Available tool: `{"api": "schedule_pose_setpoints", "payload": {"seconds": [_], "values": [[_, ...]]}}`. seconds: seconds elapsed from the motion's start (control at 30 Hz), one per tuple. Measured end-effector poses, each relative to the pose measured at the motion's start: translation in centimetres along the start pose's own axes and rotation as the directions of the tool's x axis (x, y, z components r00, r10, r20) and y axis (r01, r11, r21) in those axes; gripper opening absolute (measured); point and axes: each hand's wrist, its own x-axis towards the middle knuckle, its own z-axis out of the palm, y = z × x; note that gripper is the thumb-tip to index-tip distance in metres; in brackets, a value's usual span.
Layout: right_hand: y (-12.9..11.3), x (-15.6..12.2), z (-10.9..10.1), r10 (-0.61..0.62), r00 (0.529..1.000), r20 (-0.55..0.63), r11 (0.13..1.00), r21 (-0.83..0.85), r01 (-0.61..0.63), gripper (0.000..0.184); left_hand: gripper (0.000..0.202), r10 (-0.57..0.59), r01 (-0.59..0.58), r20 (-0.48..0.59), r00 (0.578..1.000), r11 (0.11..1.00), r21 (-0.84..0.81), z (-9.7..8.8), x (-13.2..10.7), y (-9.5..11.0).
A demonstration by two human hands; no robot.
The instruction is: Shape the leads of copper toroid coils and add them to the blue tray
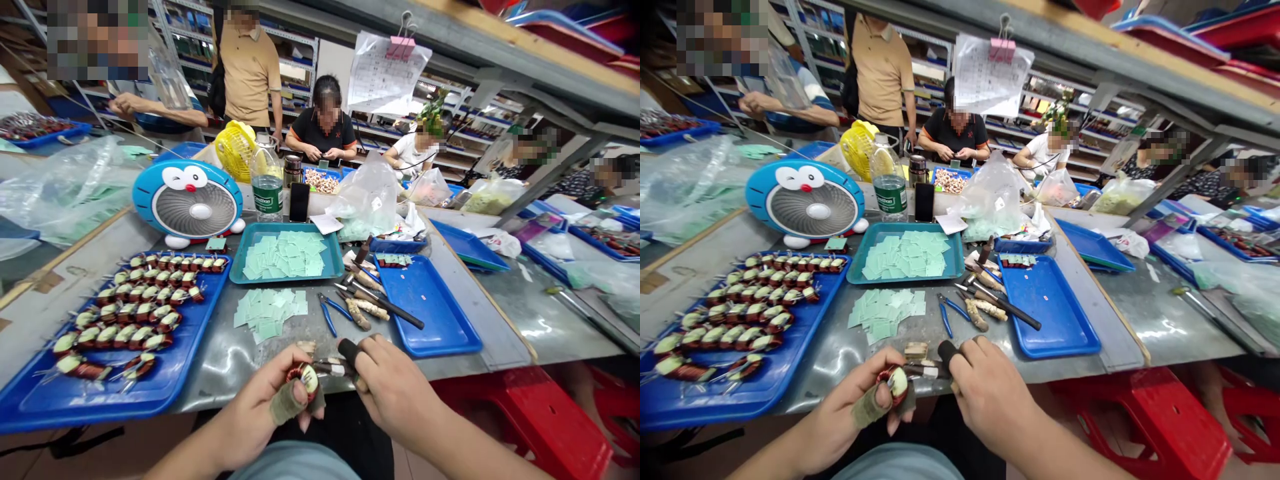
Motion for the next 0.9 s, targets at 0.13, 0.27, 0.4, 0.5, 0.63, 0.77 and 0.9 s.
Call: {"api": "schedule_pose_setpoints", "payload": {"seconds": [0.13, 0.27, 0.4, 0.5, 0.63, 0.77, 0.9], "values": [[0.0, 0.1, -0.4, 0.046, 0.999, -0.002, 0.997, 0.059, -0.046, 0.021, 0.042, 0.029, -0.032, -0.026, 0.999, 0.995, -0.090, 0.2, 0.0, -0.5], [-0.8, -1.1, 0.3, 0.174, 0.982, 0.076, 0.938, 0.289, -0.189, 0.028, 0.041, 0.049, -0.057, -0.062, 0.997, 0.989, -0.133, 0.0, -0.1, -0.7], [-2.1, -2.6, 2.4, 0.243, 0.964, 0.108, 0.881, 0.391, -0.266, 0.023, 0.039, 0.042, -0.045, -0.048, 0.998, 0.998, -0.048, -0.3, -0.1, -0.4], [-2.8, -3.0, 3.4, 0.246, 0.964, 0.097, 0.887, 0.379, -0.264, 0.005, 0.036, 0.016, -0.015, -0.027, 1.000, 0.998, 0.065, -0.6, -0.1, -0.3], [-2.8, -3.1, 3.8, 0.199, 0.980, -0.009, 0.927, 0.327, -0.185, 0.009, 0.035, 0.077, -0.070, -0.003, 0.997, 0.918, 0.390, -1.0, -0.2, -0.5], [-2.6, -3.4, 4.0, 0.191, 0.974, -0.120, 0.947, 0.284, -0.150, 0.018, 0.024, 0.253, -0.192, -0.004, 0.968, 0.745, 0.639, -0.7, -0.1, -1.0], [-3.0, -3.6, 4.0, 0.176, 0.943, -0.281, 0.982, 0.114, -0.149, 0.023, 0.016, 0.364, -0.199, -0.074, 0.928, 0.656, 0.728, 0.2, -0.2, -1.5]]}}
